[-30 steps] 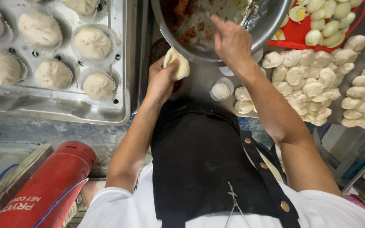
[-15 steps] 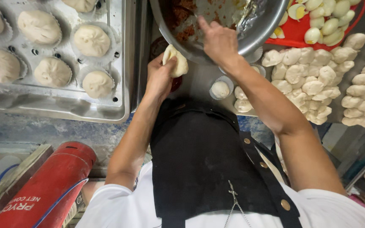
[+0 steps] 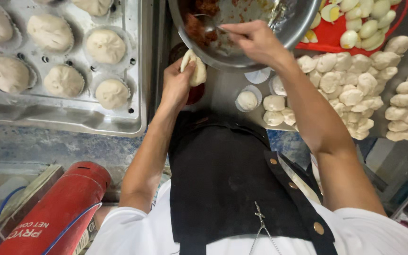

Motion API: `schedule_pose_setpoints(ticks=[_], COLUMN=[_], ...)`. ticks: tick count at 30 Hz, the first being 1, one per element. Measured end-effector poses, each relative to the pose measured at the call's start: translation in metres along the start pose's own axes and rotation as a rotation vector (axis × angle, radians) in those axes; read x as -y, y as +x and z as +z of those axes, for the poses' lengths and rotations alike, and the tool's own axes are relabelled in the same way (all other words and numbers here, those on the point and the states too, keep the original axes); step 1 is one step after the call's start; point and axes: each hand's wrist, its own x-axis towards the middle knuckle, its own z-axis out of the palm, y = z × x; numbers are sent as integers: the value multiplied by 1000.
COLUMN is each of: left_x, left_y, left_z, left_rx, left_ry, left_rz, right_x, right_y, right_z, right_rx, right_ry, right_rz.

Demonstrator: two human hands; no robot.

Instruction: The person flattens a piece of dough by hand, adds a spoonful of meat filling and a slice of boiled egg, and then pleats the edges of the dough to seal it into a ball before placing it onto a steamer tray.

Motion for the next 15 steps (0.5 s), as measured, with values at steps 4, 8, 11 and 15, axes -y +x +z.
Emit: schedule_pose_setpoints(ticks=[4,8,11,15], left_x=[0,1,1,-5], left_y=[-3,-2,1,-4], left_z=[0,2,4,-1], left_rx=[3,12,-34,-13], left_ry=[25,46,31,-13], left_rz=[56,72,60,76], right_x=[-16,-26,-24,-9], right_y=[-12,1,-14,-18], right_z=[-10,28,49,38], right_rx=[-81,-69,-125,-15], right_ry=[-284,-405,-319,-2], right_rz=[-12,123,-111,-90])
